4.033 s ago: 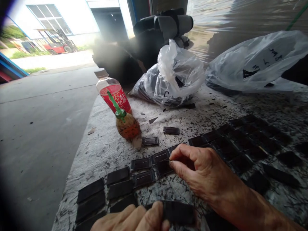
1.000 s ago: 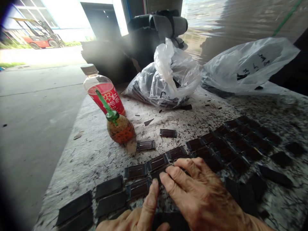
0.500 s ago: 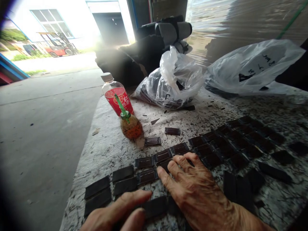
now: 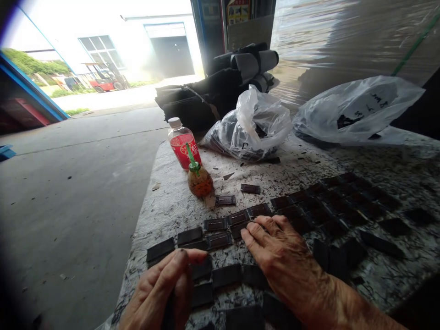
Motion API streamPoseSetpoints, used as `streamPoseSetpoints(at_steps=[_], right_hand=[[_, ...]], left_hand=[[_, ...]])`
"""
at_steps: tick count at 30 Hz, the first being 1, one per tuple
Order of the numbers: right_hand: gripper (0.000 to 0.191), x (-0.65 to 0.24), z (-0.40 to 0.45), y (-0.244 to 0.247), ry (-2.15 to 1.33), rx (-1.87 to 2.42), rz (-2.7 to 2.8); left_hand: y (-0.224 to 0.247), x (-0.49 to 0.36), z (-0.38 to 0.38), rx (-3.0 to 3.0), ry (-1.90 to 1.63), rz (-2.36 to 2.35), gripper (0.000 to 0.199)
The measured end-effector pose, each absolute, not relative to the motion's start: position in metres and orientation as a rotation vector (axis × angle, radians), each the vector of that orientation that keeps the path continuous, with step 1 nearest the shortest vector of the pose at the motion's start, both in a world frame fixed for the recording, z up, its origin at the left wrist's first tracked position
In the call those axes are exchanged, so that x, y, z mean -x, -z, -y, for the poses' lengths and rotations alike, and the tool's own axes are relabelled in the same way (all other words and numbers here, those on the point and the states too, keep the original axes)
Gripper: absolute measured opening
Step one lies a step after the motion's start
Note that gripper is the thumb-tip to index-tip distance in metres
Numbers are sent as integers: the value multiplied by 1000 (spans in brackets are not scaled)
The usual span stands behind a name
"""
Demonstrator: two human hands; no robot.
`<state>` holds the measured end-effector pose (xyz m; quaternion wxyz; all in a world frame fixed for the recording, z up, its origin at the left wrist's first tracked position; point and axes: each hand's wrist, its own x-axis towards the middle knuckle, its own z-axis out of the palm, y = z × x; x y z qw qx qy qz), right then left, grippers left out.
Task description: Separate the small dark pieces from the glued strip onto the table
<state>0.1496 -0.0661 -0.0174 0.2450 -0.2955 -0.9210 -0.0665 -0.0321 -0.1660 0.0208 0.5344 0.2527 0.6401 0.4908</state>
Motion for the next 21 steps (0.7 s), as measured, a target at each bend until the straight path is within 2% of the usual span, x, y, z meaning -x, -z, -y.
streamPoseSetpoints(at_steps=[5, 8, 12, 16, 21], right_hand=[[35, -150, 67, 12, 155, 816, 2502], [31, -146, 77, -1, 13, 747, 2435], [25, -131, 95, -24, -427, 561, 2414], [15, -118, 103, -36, -533, 453, 2389], [27, -116, 102, -32, -664, 538, 2428]], left_hand=[[-14, 27, 165, -463, -1194, -1157, 52], [-11, 22, 167, -427, -1190, -1062, 50], [-9, 21, 172, -402, -1116, -1003, 58], [-9, 22, 174, -399, -1037, -992, 68], [-10, 22, 178, -433, -1047, -1050, 66]])
